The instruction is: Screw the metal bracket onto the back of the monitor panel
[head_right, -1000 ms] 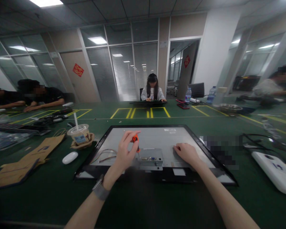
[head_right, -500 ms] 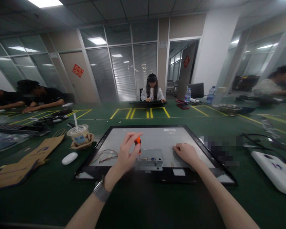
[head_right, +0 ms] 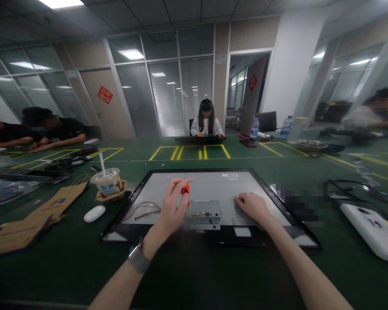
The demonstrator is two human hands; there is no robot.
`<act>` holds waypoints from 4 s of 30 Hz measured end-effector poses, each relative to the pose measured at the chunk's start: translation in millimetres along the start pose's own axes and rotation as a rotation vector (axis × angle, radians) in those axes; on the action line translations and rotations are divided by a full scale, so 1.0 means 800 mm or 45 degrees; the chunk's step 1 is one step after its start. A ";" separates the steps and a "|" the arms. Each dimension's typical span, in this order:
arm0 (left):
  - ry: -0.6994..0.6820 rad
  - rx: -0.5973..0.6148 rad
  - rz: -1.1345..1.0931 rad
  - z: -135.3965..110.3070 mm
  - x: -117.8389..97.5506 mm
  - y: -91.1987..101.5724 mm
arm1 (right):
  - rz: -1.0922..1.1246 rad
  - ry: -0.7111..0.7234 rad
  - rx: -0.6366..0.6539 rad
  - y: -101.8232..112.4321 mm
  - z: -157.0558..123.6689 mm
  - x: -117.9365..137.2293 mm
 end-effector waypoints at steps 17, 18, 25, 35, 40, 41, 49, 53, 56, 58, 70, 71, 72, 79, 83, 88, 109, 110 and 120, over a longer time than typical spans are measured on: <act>-0.039 -0.192 -0.037 0.003 0.004 0.018 | -0.032 -0.016 -0.016 0.001 -0.001 -0.001; -0.035 -0.212 -0.034 0.003 0.004 0.020 | -0.036 -0.020 -0.019 0.001 -0.001 -0.001; 0.138 -0.197 -0.269 0.006 0.016 0.022 | 0.001 -0.001 -0.002 -0.002 0.001 -0.001; 0.170 -0.201 -0.324 0.006 0.018 0.021 | -0.017 -0.010 -0.014 -0.002 0.001 -0.001; 0.238 -0.180 -0.518 0.006 0.026 0.017 | 0.004 -0.007 -0.011 0.000 0.000 -0.001; 0.242 -0.178 -0.530 0.006 0.028 0.016 | 0.007 -0.005 -0.011 0.000 -0.001 -0.001; 0.277 -0.163 -0.579 0.002 0.032 0.012 | -0.014 -0.008 0.015 -0.008 0.004 -0.003; 0.303 -0.147 -0.626 0.003 0.031 0.010 | 0.010 -0.006 0.024 -0.009 0.005 -0.004; 0.347 -0.149 -0.630 0.002 0.034 0.008 | 0.005 0.002 0.007 -0.007 0.003 -0.003; 0.371 -0.163 -0.614 0.001 0.037 0.007 | 0.003 0.007 -0.010 -0.005 0.002 -0.002; 0.226 -0.318 -0.330 0.004 0.030 0.029 | -0.006 -0.016 -0.021 -0.004 0.001 -0.003; 0.220 -0.323 -0.321 0.004 0.028 0.030 | -0.007 -0.015 -0.028 -0.003 0.001 -0.003; 0.218 -0.314 -0.326 0.004 0.026 0.030 | -0.007 -0.017 -0.032 -0.003 0.001 -0.003; 0.296 -0.154 -0.519 0.002 0.030 0.012 | -0.031 -0.015 -0.012 -0.003 0.001 -0.002; 0.280 -0.178 -0.441 0.001 0.035 0.013 | -0.031 -0.015 -0.012 0.000 -0.001 -0.001; 0.257 -0.295 -0.320 0.001 0.037 0.024 | -0.018 -0.023 -0.020 -0.004 0.001 -0.003; 0.337 -0.310 -0.444 0.000 0.036 0.023 | -0.010 -0.008 -0.013 -0.008 0.004 -0.003; 0.349 -0.299 -0.473 -0.001 0.036 0.022 | -0.003 -0.006 -0.013 -0.008 0.004 -0.003; 0.331 -0.370 -0.450 -0.001 0.040 0.028 | 0.003 0.001 -0.019 0.002 -0.002 0.001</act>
Point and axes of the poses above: each hand's wrist, its own z-axis towards the middle knuckle, its own y-axis out of the back of the hand, x = y × z, the point moved 9 cm from there along z, towards the middle knuckle, and after that the axes turned 12 degrees about -z, right-handed, at the moved point
